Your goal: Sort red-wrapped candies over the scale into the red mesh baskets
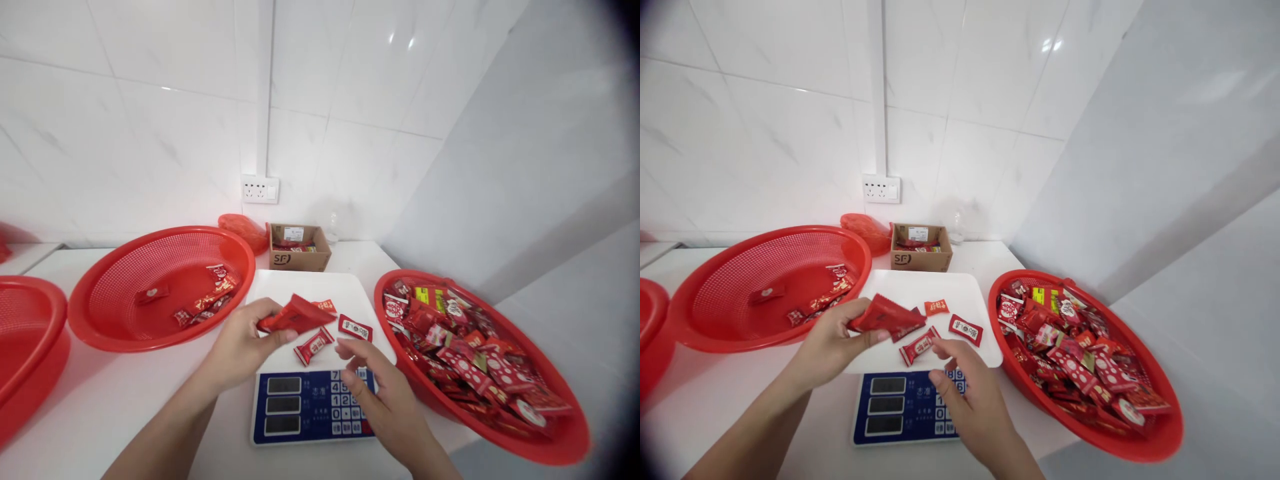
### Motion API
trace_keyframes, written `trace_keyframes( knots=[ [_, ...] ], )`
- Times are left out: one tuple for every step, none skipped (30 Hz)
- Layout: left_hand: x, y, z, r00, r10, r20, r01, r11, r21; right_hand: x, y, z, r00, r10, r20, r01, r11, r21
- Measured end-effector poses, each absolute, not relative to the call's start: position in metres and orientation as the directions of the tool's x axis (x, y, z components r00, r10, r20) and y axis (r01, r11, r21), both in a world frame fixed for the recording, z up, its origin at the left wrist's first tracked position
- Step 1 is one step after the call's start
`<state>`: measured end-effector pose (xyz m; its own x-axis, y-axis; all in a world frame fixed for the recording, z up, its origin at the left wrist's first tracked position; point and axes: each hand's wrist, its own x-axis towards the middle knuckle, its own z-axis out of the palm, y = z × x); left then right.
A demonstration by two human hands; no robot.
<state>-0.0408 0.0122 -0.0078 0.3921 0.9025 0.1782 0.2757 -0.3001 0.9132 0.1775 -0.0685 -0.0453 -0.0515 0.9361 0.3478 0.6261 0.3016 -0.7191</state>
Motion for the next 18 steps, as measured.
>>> trace_keyframes(
  knots=[
    [-0.044, 0.017, -0.011, 0.326, 0.922, 0.208, 0.343, -0.320, 0.883, 0.184, -0.069, -0.047, -0.014, 0.945, 0.326, 0.644, 0.258, -0.720],
    [-0.045, 0.022, -0.014, 0.260, 0.935, 0.239, 0.407, -0.331, 0.851, 0.190, -0.069, -0.048, 0.025, 0.952, 0.307, 0.661, 0.215, -0.719],
    [-0.047, 0.026, -0.019, 0.198, 0.941, 0.273, 0.465, -0.336, 0.819, 0.197, -0.070, -0.049, 0.067, 0.953, 0.295, 0.674, 0.175, -0.717],
    [-0.047, 0.030, -0.023, 0.149, 0.938, 0.313, 0.514, -0.344, 0.786, 0.204, -0.070, -0.050, 0.109, 0.951, 0.290, 0.686, 0.139, -0.714],
    [-0.047, 0.034, -0.028, 0.118, 0.928, 0.353, 0.552, -0.357, 0.754, 0.210, -0.071, -0.051, 0.146, 0.946, 0.291, 0.695, 0.111, -0.710],
    [-0.045, 0.037, -0.033, 0.104, 0.915, 0.389, 0.579, -0.374, 0.725, 0.216, -0.071, -0.051, 0.175, 0.939, 0.296, 0.702, 0.092, -0.706],
    [-0.044, 0.040, -0.038, 0.106, 0.904, 0.414, 0.597, -0.391, 0.701, 0.222, -0.072, -0.051, 0.201, 0.932, 0.302, 0.708, 0.075, -0.703],
    [-0.042, 0.041, -0.042, 0.117, 0.898, 0.425, 0.607, -0.403, 0.685, 0.227, -0.073, -0.051, 0.220, 0.926, 0.306, 0.713, 0.061, -0.699],
    [-0.040, 0.042, -0.045, 0.137, 0.896, 0.422, 0.613, -0.411, 0.674, 0.231, -0.074, -0.051, 0.237, 0.922, 0.308, 0.718, 0.048, -0.695],
    [-0.038, 0.042, -0.048, 0.164, 0.899, 0.405, 0.621, -0.414, 0.666, 0.234, -0.075, -0.051, 0.247, 0.919, 0.307, 0.724, 0.036, -0.689],
    [-0.036, 0.042, -0.049, 0.202, 0.904, 0.377, 0.632, -0.415, 0.654, 0.237, -0.075, -0.050, 0.257, 0.916, 0.308, 0.731, 0.024, -0.682],
    [-0.035, 0.041, -0.050, 0.249, 0.905, 0.345, 0.649, -0.420, 0.634, 0.240, -0.076, -0.050, 0.265, 0.914, 0.306, 0.740, 0.011, -0.672],
    [-0.035, 0.041, -0.051, 0.299, 0.902, 0.312, 0.670, -0.431, 0.604, 0.242, -0.077, -0.049, 0.269, 0.913, 0.308, 0.752, 0.001, -0.660],
    [-0.035, 0.040, -0.051, 0.344, 0.895, 0.283, 0.692, -0.446, 0.568, 0.244, -0.077, -0.048, 0.271, 0.911, 0.310, 0.764, -0.007, -0.646],
    [-0.035, 0.040, -0.051, 0.386, 0.884, 0.262, 0.709, -0.466, 0.529, 0.246, -0.077, -0.047, 0.269, 0.911, 0.312, 0.777, -0.014, -0.629],
    [-0.035, 0.040, -0.051, 0.422, 0.871, 0.251, 0.719, -0.490, 0.493, 0.249, -0.077, -0.046, 0.264, 0.912, 0.313, 0.792, -0.020, -0.611],
    [-0.036, 0.040, -0.051, 0.454, 0.856, 0.248, 0.720, -0.516, 0.465, 0.251, -0.077, -0.045, 0.255, 0.915, 0.313, 0.806, -0.023, -0.592],
    [-0.036, 0.040, -0.052, 0.481, 0.841, 0.247, 0.714, -0.540, 0.446, 0.252, -0.076, -0.046, 0.243, 0.919, 0.311, 0.820, -0.023, -0.572]
  ],
)
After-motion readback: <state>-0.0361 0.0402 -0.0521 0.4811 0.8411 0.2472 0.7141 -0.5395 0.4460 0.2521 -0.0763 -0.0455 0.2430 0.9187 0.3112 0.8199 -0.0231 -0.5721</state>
